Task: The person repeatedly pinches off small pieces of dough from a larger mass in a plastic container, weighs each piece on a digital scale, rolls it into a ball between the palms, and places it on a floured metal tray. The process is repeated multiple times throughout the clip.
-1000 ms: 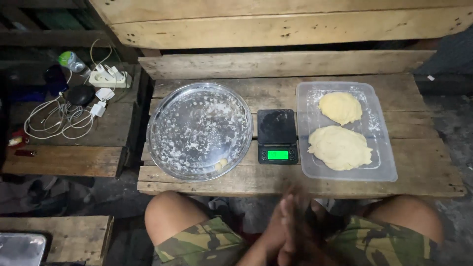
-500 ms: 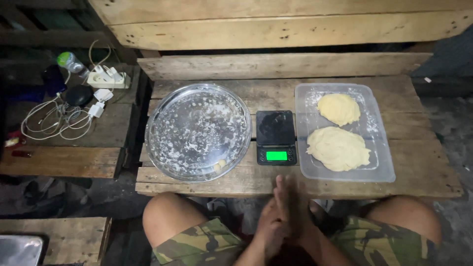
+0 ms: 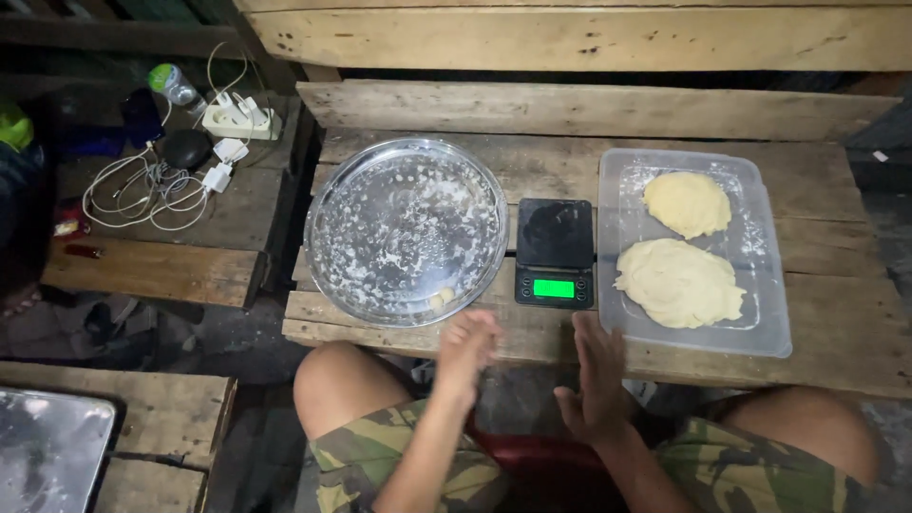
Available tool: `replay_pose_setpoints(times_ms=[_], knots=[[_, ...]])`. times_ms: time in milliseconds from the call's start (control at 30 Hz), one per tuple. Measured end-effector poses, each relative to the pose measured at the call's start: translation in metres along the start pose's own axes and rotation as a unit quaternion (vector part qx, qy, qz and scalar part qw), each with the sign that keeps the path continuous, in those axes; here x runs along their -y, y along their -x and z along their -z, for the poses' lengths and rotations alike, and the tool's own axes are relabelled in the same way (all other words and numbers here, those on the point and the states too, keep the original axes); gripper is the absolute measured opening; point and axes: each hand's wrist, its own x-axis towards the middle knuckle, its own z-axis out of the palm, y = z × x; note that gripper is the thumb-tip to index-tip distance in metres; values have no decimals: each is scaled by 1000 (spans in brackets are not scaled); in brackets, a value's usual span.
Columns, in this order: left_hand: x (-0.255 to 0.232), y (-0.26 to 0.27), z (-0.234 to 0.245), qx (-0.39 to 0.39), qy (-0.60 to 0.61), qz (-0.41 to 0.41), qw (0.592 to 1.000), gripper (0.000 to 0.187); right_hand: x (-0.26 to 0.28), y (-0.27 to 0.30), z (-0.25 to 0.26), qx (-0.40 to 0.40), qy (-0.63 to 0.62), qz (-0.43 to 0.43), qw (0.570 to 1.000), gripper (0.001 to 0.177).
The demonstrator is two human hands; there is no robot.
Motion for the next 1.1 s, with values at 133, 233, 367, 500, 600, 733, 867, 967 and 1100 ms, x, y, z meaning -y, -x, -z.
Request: replay_pose_setpoints(times_ms=[133, 233, 367, 500, 600, 733, 867, 967, 1100], knots=[[-27, -53, 44, -35, -69, -35, 996, 14, -4, 2, -3, -5, -14, -1, 1000, 67], [-58, -78, 60, 12, -95, -30, 995, 33, -8, 6, -9, -10, -14, -19, 1000, 66], [-68, -98, 67, 41, -384, -83, 919, 22, -11, 13, -12, -9, -19, -13, 1000, 64], [-68, -109, 52, 60, -555, -139, 818, 16, -16, 13, -17, -12, -23, -18, 999, 63], [-61, -116, 47, 122, -599, -206, 764, 4, -14, 12, -19, -20, -29, -21, 999, 59], [-72, -105, 41, 167, -650, -180, 719, 16, -22, 18, -22, -24, -31, -40, 998, 59], [-69, -109, 52, 168, -632, -165, 738, 37, -18, 17, -19, -24, -36, -51, 998, 57], [-71, -107, 53, 141, -640, -147, 741, 36, -16, 12, -19, -36, -45, -51, 997, 56], [-71, -99, 56, 116, -677, -128, 716, 34, -19, 15, -21, -28, -51, -61, 996, 58]])
